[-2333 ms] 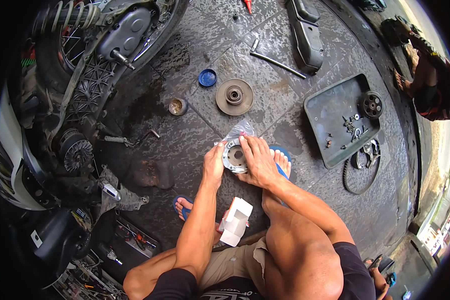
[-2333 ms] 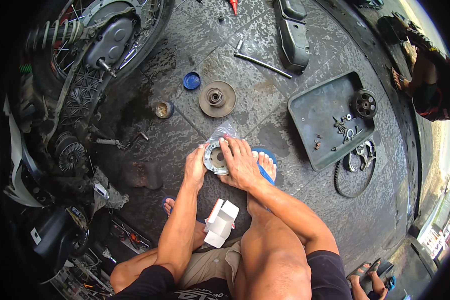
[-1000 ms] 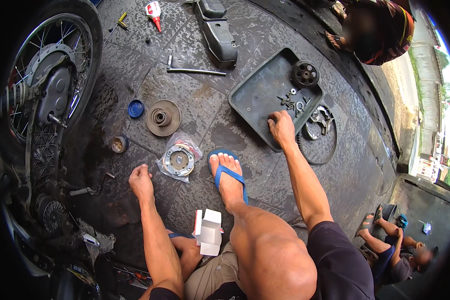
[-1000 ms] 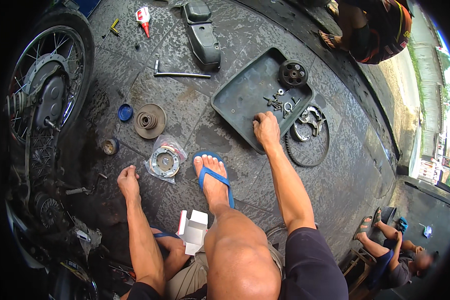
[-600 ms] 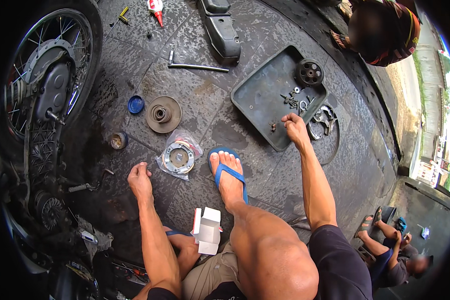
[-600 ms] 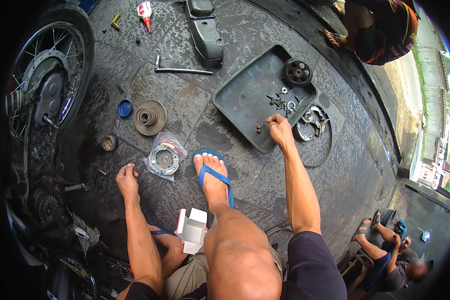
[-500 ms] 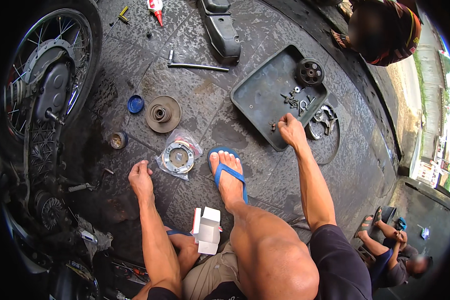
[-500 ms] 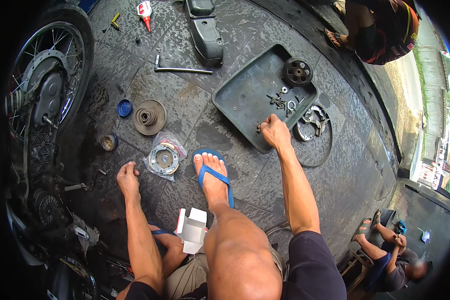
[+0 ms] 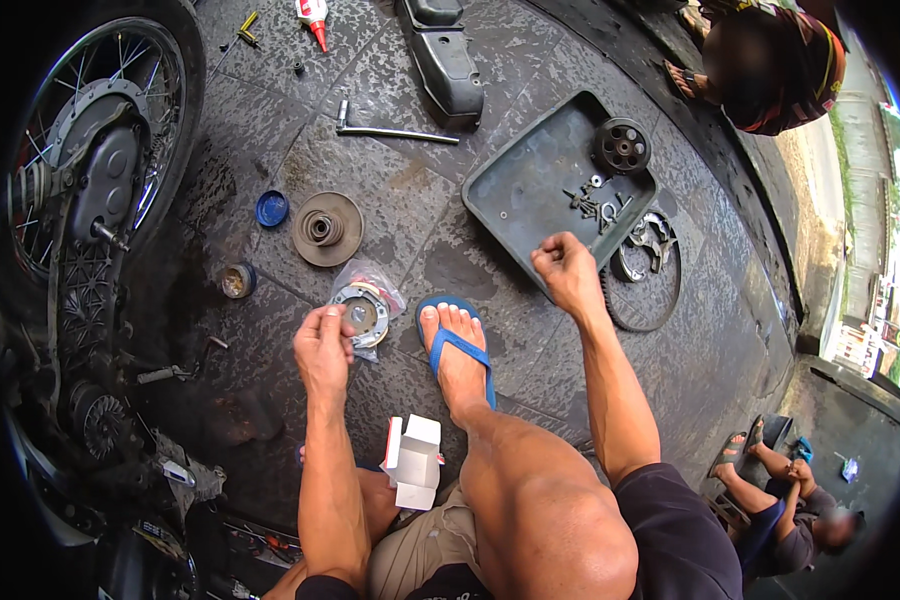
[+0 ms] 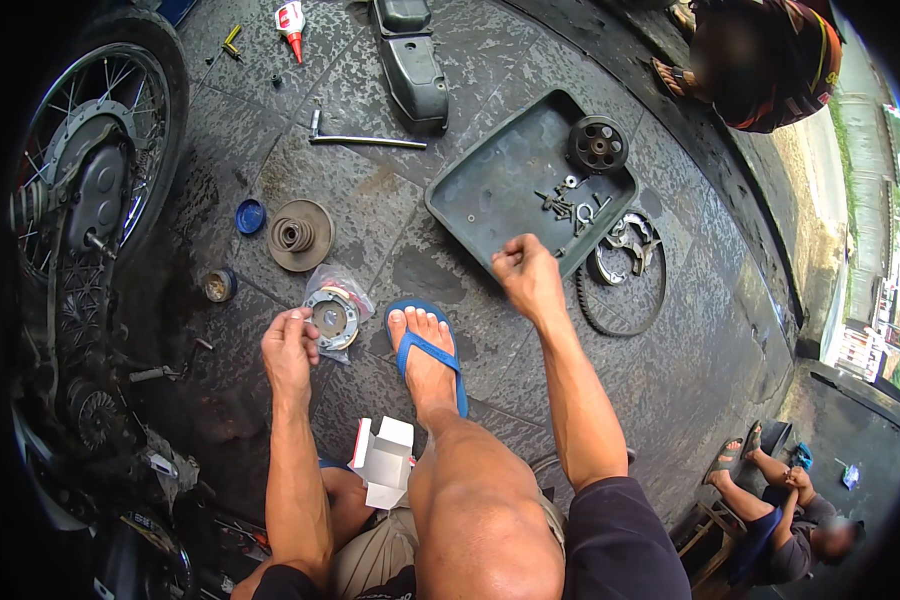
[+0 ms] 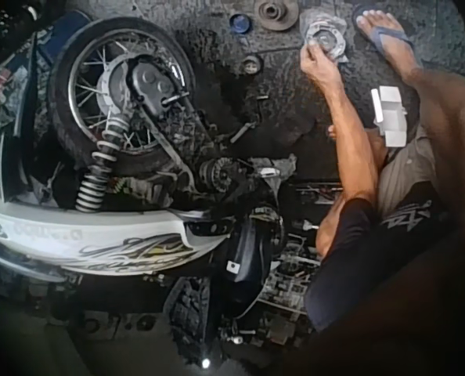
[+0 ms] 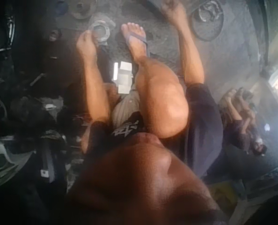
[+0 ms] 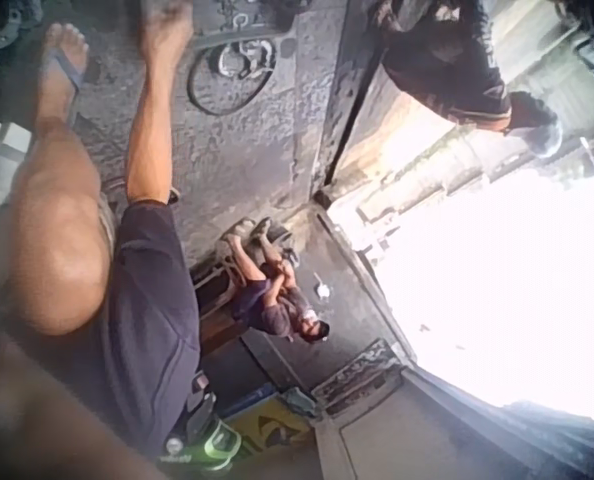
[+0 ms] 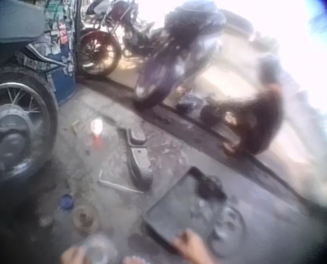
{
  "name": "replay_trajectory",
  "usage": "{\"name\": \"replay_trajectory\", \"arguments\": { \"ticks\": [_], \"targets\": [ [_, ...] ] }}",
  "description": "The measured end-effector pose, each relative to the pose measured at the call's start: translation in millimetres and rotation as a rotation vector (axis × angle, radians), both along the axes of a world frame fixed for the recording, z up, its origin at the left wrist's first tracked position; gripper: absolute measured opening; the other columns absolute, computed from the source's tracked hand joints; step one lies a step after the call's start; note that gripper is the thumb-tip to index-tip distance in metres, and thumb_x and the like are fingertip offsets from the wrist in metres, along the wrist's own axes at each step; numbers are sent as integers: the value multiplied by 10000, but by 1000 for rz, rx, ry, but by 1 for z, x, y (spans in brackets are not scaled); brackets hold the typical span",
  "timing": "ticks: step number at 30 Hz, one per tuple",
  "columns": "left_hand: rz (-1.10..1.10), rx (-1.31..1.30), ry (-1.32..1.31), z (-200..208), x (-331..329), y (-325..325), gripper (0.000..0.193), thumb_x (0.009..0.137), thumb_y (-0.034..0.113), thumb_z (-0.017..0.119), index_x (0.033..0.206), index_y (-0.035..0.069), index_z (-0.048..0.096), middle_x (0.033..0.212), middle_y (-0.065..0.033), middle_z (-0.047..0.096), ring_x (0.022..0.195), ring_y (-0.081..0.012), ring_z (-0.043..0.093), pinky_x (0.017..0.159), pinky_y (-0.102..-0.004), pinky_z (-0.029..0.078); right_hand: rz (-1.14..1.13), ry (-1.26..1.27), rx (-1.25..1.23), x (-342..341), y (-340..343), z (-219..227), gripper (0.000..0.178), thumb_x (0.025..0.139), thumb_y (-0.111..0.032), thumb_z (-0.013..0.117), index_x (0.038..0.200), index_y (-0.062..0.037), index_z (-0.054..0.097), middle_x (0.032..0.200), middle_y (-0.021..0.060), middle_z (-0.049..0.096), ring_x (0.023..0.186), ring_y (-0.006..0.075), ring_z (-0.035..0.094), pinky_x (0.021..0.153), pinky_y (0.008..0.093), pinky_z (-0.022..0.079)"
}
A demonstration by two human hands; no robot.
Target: The person assembles internal motorcycle engine parts including a clutch component by hand. The person removes small parts from a plastic bag, inserts springs and rollers into the metal component, and applies grease by hand before joining parts together.
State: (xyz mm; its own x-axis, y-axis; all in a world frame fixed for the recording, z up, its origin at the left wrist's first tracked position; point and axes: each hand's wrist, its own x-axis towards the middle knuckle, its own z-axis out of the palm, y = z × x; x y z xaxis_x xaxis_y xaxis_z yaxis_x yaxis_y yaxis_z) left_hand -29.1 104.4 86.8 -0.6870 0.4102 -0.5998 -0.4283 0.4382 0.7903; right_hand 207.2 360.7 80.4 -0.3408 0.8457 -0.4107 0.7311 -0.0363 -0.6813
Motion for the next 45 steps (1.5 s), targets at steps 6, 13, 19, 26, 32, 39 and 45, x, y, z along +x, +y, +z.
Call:
{"name": "replay_trajectory", "arguments": {
  "ticks": [6, 13, 19, 26, 32, 39, 45],
  "targets": [
    [83, 530, -944, -16, 57, 38, 475, 1054, 432, 456, 1168, -1, 614, 1095, -131, 682, 1081, -237, 634, 958, -413, 516, 511, 171, -45, -68, -106, 34, 293, 840, -167, 716, 1052, 7, 613, 983, 233, 683, 944, 407, 665, 804, 486, 521],
    [332, 606, -997, -30, 62, 8, 409, 1049, 289, 426, 1167, -38, 641, 1178, -188, 680, 1136, -287, 636, 1056, -449, 469, 584, 278, -229, -68, -115, 28, 384, 779, 10, 643, 1162, 20, 638, 1054, 197, 690, 1040, 380, 659, 901, 440, 514],
    [456, 671, -1012, -29, 56, 6, 405, 1034, 284, 440, 1197, -43, 614, 1197, -213, 667, 1128, -318, 645, 1016, -464, 512, 396, 312, -315, -75, -110, 21, 200, 878, -82, 694, 1038, 37, 675, 897, 142, 714, 832, 204, 695, 758, 345, 546],
    [298, 183, -645, -34, 37, -50, 348, 1036, 367, 528, 846, 84, 597, 635, 36, 492, 582, -112, 498, 585, -316, 473, 446, 159, -267, -83, -139, 8, 226, 946, -179, 683, 846, 21, 649, 683, 52, 620, 644, 99, 535, 588, 293, 443],
    [-859, -221, 322, 0, -18, -96, 348, 968, 329, 563, 849, 23, 678, 750, -189, 670, 736, -359, 680, 660, -503, 504, 497, 244, -256, -72, -96, 20, 227, 977, -173, 635, 814, -19, 606, 710, 9, 590, 664, 78, 509, 601, 263, 420],
    [-705, -582, 194, 44, -17, -301, 508, 984, 455, 480, 914, 22, 737, 926, -248, 707, 916, -431, 686, 810, -509, 523, 816, 173, 11, -146, -83, 12, 246, 895, -216, 690, 959, 22, 697, 871, 210, 718, 829, 323, 720, 766, 419, 539],
    [-874, -801, -7, 26, 13, -341, 439, 924, 440, 578, 927, 38, 754, 936, -236, 719, 937, -399, 698, 837, -471, 533, 675, 19, 271, -243, 31, 30, 353, 911, -349, 685, 954, 1, 712, 870, 236, 715, 870, 403, 702, 769, 468, 532]
  ]
}}
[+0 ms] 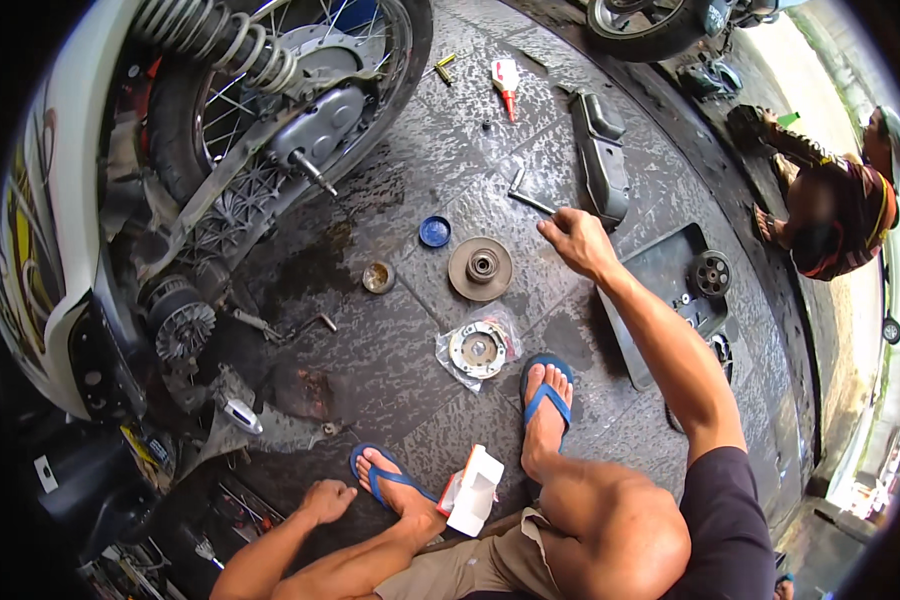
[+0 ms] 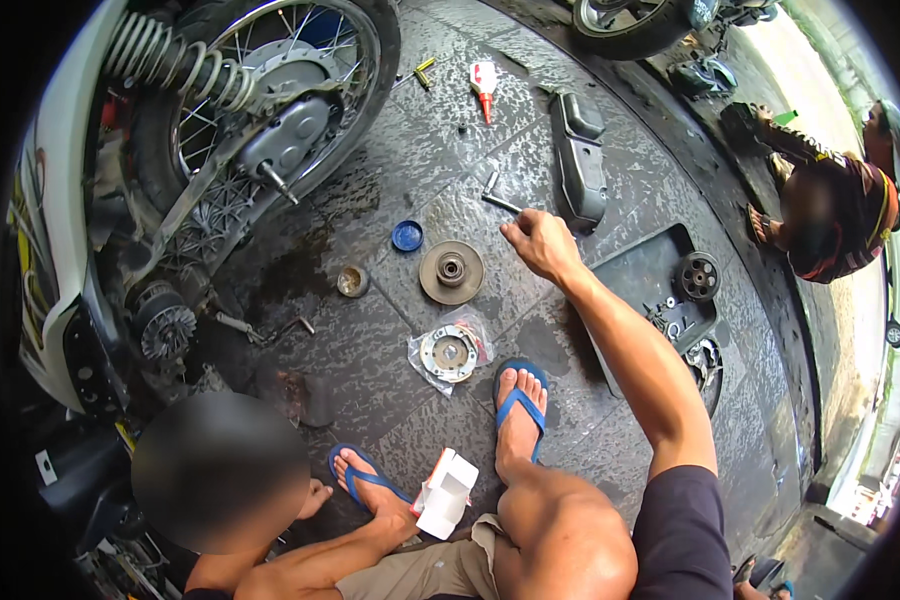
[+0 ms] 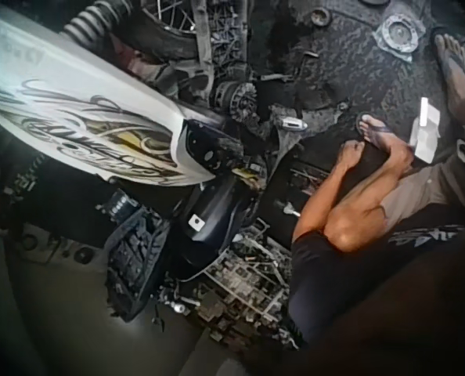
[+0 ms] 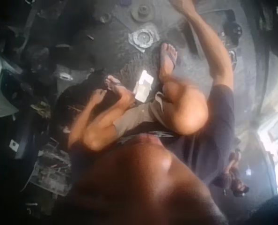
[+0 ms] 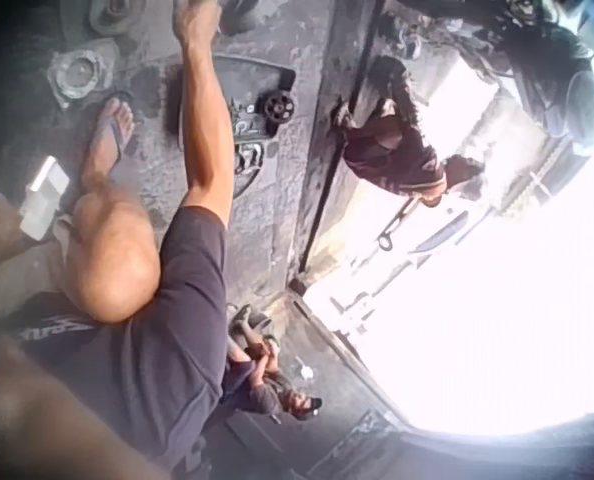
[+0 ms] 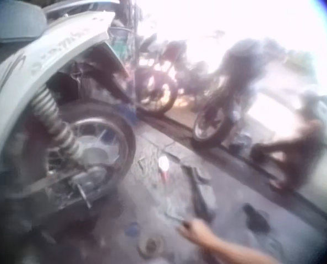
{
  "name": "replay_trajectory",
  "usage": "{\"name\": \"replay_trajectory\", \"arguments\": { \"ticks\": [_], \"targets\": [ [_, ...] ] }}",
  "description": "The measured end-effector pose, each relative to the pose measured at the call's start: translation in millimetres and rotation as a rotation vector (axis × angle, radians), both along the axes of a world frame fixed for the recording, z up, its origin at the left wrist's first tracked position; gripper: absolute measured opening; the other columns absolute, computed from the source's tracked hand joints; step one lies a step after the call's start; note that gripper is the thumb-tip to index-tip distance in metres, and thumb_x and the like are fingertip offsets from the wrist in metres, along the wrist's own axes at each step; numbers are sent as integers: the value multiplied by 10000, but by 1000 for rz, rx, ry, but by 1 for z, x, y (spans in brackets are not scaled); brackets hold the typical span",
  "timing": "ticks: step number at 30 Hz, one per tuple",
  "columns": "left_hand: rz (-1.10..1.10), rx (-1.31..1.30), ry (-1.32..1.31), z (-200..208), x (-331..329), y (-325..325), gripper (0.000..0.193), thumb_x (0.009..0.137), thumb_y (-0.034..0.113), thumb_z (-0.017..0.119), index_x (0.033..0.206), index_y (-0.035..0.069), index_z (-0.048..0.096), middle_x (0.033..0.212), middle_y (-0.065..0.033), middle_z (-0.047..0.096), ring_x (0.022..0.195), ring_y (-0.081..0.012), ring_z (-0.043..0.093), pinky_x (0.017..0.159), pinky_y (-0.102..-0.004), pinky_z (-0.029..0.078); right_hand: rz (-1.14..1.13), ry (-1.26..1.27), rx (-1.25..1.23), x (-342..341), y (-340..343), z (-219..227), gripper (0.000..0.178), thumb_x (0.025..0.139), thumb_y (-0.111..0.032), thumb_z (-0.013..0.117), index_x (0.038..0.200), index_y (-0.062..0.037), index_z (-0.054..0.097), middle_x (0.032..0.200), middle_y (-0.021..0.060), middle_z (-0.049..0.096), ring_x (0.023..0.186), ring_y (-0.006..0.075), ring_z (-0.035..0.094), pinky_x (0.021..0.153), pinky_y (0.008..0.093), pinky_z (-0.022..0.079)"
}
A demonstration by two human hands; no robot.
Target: The person assembles internal motorcycle engine parts including a clutch component by hand. The person removes small parts from a plastic bag, inserts springs and rollers into the metal component, and applies grease by hand before joining parts together.
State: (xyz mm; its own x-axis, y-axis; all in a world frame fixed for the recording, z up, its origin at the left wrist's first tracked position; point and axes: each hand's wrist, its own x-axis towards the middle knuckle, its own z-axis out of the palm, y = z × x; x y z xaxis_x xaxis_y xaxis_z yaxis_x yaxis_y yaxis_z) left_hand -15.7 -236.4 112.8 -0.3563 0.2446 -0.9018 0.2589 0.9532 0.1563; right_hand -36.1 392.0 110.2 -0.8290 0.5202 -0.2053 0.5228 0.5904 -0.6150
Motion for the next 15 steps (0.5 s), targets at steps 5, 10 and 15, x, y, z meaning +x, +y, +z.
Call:
{"name": "replay_trajectory", "arguments": {
  "ticks": [5, 10, 15],
  "targets": [
    [324, -113, -131, -16, 21, -23, 401, 960, 403, 588, 887, 58, 779, 906, -154, 751, 879, -255, 711, 808, -386, 529, 3, 91, 117, -93, 46, -26, 306, 919, -320, 647, 972, -26, 716, 923, 251, 712, 911, 432, 687, 816, 512, 530],
    [717, 18, 14, 14, 70, -104, 409, 1013, 356, 582, 797, 31, 705, 784, -60, 682, 784, -189, 574, 781, -379, 478, -157, 150, 133, -228, 38, -68, 256, 909, -302, 636, 960, -59, 699, 957, 245, 707, 944, 437, 679, 836, 539, 530],
    [780, -169, -56, 63, 49, -21, 417, 1010, 436, 550, 902, 90, 757, 885, -99, 723, 868, -241, 639, 839, -408, 497, -218, 152, 233, -330, 59, -99, 294, 904, -301, 661, 973, -17, 689, 981, 221, 717, 981, 408, 690, 859, 502, 543]
  ]
}}
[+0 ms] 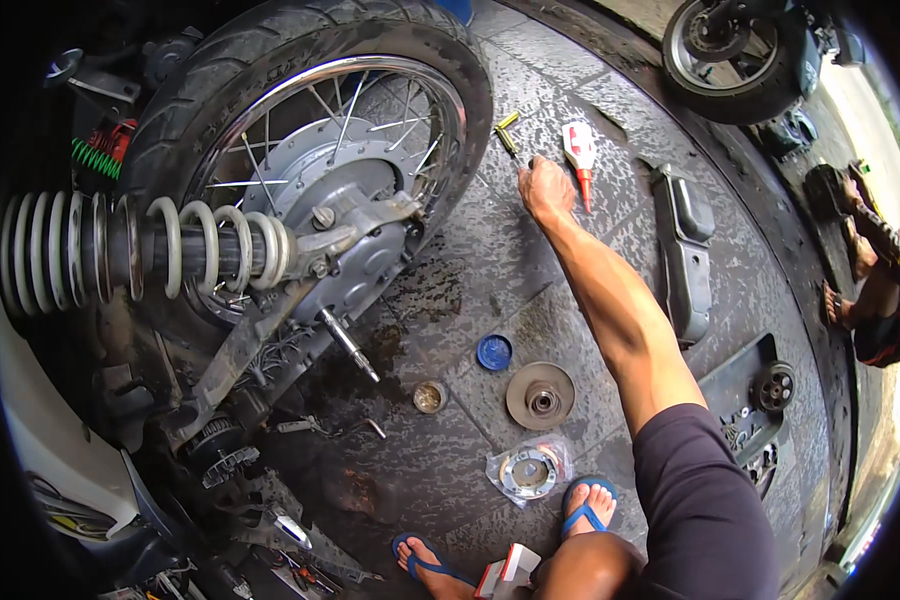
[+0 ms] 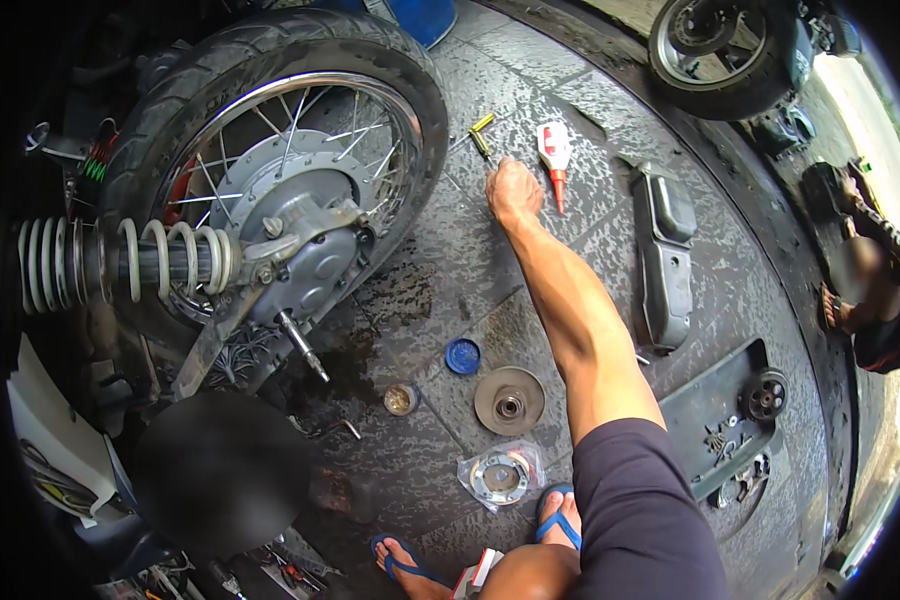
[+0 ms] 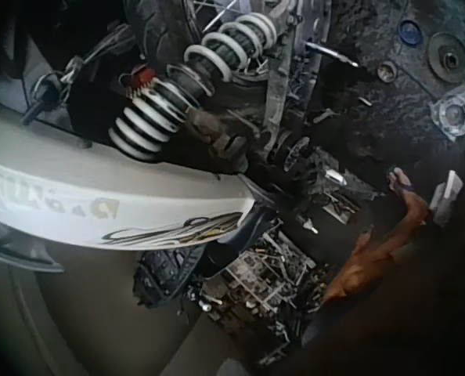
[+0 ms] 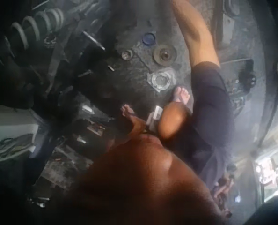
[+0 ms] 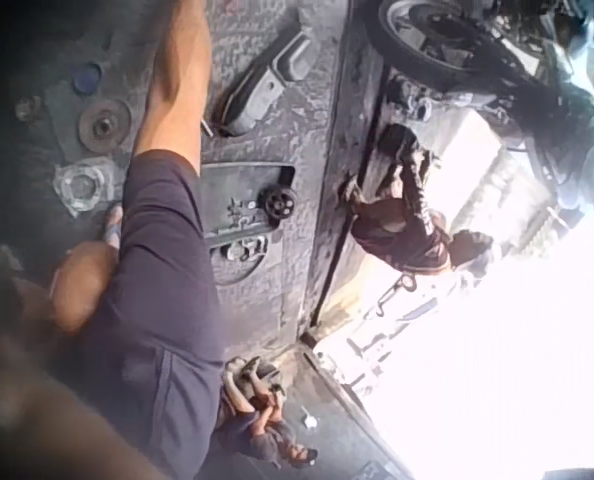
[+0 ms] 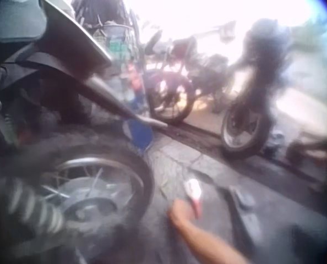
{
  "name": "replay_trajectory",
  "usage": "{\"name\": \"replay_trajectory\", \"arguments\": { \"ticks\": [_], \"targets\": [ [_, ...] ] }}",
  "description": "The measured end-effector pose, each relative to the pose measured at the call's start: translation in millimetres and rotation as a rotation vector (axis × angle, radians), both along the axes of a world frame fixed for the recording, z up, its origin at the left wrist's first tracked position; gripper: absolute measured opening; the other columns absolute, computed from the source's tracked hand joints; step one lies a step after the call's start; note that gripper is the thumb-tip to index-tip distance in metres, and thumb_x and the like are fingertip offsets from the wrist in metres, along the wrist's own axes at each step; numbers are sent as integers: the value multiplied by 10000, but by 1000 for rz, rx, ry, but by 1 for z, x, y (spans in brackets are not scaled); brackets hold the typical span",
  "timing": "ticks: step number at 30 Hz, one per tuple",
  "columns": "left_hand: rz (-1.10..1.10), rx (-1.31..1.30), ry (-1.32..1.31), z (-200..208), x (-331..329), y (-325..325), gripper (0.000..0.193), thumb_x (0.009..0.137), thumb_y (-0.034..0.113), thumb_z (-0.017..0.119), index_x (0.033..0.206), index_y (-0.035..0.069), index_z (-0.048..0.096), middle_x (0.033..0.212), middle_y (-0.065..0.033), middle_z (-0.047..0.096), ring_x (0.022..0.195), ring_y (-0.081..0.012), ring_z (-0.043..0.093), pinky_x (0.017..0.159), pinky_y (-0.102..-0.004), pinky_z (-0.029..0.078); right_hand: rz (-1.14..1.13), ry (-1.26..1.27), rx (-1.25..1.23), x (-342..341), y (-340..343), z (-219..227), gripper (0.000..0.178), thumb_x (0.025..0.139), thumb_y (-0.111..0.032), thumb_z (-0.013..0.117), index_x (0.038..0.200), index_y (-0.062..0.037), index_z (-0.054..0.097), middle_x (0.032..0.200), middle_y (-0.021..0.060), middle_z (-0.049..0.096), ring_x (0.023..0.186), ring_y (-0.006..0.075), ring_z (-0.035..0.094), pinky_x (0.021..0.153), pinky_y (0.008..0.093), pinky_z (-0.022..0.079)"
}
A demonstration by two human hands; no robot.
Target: The person assembles internal motorcycle engine parts including a clutch component by hand. The person removes small parts from a plastic bag, inserts springs and rollers into the metal component, and applies grease by hand before joining parts together.
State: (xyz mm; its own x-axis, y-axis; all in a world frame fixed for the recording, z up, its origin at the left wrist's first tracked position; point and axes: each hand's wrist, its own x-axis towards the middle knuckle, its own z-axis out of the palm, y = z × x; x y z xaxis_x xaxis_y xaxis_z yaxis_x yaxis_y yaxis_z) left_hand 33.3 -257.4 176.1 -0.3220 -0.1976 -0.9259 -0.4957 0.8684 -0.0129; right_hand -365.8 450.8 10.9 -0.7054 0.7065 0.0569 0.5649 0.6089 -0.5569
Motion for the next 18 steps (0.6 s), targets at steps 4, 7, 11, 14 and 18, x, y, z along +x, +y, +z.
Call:
{"name": "replay_trajectory", "arguments": {
  "ticks": [4, 7, 11, 14, 18],
  "targets": [
    [28, 42, -6, -16, -21, 62, 409, 1003, 424, 556, 901, 84, 759, 868, -103, 722, 858, -233, 648, 827, -401, 501, -47, -112, -30, -45, 16, -28, 234, 892, -226, 643, 974, -30, 741, 1003, 200, 737, 980, 365, 719, 856, 459, 567],
    [40, 94, -14, -35, -32, 103, 403, 998, 416, 560, 900, 80, 760, 855, -107, 722, 850, -226, 654, 818, -395, 504, -83, -81, -29, -56, 22, -45, 233, 889, -194, 584, 946, -28, 737, 987, 216, 732, 972, 372, 717, 835, 464, 567],
    [39, 138, -16, -50, -39, 131, 396, 991, 405, 565, 899, 74, 762, 838, -111, 721, 839, -218, 663, 806, -387, 507, -44, 70, 4, -32, 18, -28, 218, 912, -238, 599, 920, -42, 694, 959, 204, 711, 877, 392, 694, 787, 475, 548],
    [19, 148, -14, -56, -39, 127, 390, 986, 396, 569, 899, 69, 763, 825, -115, 720, 832, -211, 669, 797, -381, 510, 15, 503, -118, 20, 23, -4, 241, 901, -263, 682, 997, -42, 690, 914, 156, 704, 814, 313, 693, 758, 431, 530],
    [-59, 121, 10, -56, -33, 75, 382, 979, 385, 575, 898, 64, 765, 808, -119, 719, 821, -203, 677, 784, -374, 514, -86, 895, -980, 103, 8, 48, 159, 1004, -193, 607, 1018, -35, 620, 943, 112, 710, 844, 211, 710, 754, 335, 567]
  ]
}}
